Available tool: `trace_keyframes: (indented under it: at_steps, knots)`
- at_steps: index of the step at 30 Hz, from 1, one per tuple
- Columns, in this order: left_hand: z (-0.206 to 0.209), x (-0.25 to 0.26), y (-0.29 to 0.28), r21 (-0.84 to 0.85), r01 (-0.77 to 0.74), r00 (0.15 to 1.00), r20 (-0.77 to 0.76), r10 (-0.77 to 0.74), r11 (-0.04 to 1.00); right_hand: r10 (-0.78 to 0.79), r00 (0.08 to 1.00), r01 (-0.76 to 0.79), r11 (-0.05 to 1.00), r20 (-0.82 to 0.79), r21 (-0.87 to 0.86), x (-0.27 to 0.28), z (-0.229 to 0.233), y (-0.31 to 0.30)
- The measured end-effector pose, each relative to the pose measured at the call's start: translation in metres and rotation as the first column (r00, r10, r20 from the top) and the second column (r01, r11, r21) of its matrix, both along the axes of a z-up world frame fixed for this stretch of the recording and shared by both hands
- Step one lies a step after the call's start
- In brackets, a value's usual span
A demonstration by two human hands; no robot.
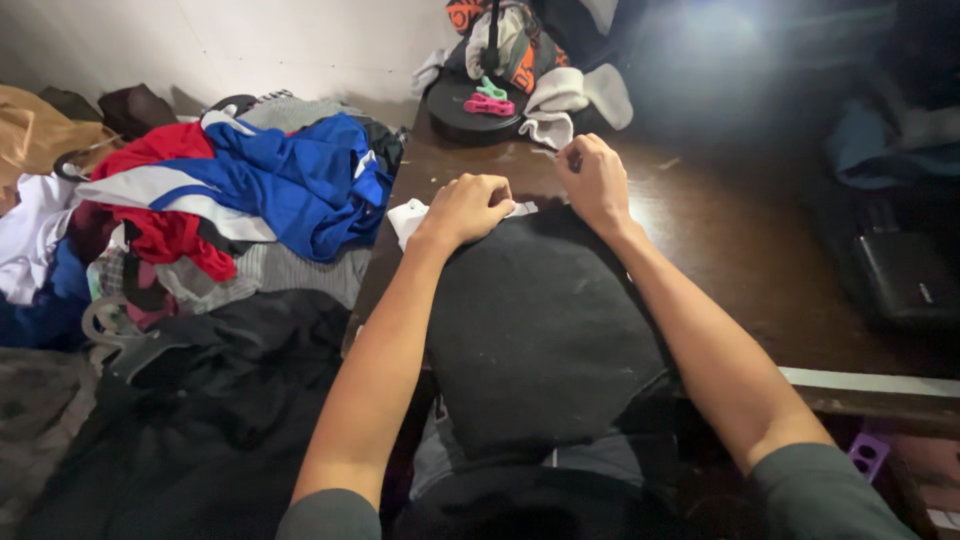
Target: The person uses tweezers to pick small white lint particles off a black piece of fabric held on their lap. The person repeatedly uses the tweezers to lift the lint and places it on the table.
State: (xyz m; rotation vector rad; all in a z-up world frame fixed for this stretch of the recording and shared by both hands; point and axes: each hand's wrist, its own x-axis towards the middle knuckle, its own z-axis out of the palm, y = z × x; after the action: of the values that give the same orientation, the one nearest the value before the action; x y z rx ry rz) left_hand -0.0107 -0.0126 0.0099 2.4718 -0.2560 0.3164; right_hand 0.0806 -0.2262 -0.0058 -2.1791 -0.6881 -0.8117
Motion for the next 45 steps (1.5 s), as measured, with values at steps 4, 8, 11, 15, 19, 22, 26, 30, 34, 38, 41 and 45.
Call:
trace_keyframes:
  at_steps: [4, 8, 11, 15, 19, 22, 26, 30, 34, 38, 41, 45]
  knots:
    - [0.0, 0.001, 0.0, -0.001, 0.0, 1.0, 0.0, 0.0, 1.0, 0.025, 1.0, -0.025, 1.0, -0.006, 0.005, 0.013, -0.006, 0.002]
    - [-0.002, 0.003, 0.001, 0.002, -0.005, 1.0, 0.015, 0.005, 1.0, 0.027, 0.999, -0.024, 0.998, 0.04, -0.058, 0.027, -0.011, 0.007]
    - [-0.004, 0.005, 0.002, 0.0, 0.006, 1.0, 0.02, -0.006, 1.0, 0.047, 0.997, -0.044, 0.997, 0.052, -0.071, 0.03, -0.012, 0.012]
    - [-0.005, 0.005, 0.001, -0.01, -0.001, 1.0, 0.0, 0.001, 1.0, 0.054, 0.997, -0.046, 0.989, 0.056, -0.144, 0.033, -0.013, 0.014]
    - [-0.002, 0.003, 0.001, -0.011, 0.002, 1.0, -0.026, -0.002, 1.0, 0.053, 0.998, -0.046, 0.982, 0.033, -0.183, 0.028, -0.012, 0.014]
    - [0.002, 0.001, 0.0, 0.01, -0.005, 0.999, -0.032, 0.006, 1.0, 0.081, 0.995, -0.071, 0.984, 0.058, -0.165, 0.024, -0.008, 0.014]
    - [0.005, -0.002, -0.001, 0.031, -0.017, 0.999, -0.046, 0.019, 0.999, 0.106, 0.994, -0.108, 0.981, -0.02, -0.162, 0.023, -0.008, 0.013]
    - [0.006, -0.002, -0.001, 0.043, -0.024, 0.998, -0.056, 0.026, 0.999, 0.073, 0.994, -0.053, 0.968, 0.076, -0.243, 0.026, -0.013, 0.013]
    - [0.005, -0.002, -0.001, 0.037, -0.016, 0.999, -0.031, 0.017, 0.999, 0.069, 0.998, -0.066, 0.981, 0.008, -0.181, 0.024, -0.012, 0.013]
    - [0.005, -0.001, -0.001, 0.032, -0.029, 0.998, -0.058, 0.03, 0.999, 0.051, 0.998, -0.04, 0.973, 0.044, -0.226, 0.02, -0.01, 0.012]
    - [0.004, -0.001, -0.001, 0.042, -0.028, 0.999, -0.045, 0.03, 0.999, 0.063, 0.997, -0.054, 0.98, 0.042, -0.191, 0.019, -0.01, 0.012]
    - [0.004, -0.002, -0.002, 0.027, -0.025, 0.998, -0.055, 0.027, 0.999, 0.042, 0.998, -0.03, 0.97, 0.048, -0.242, 0.02, -0.011, 0.012]
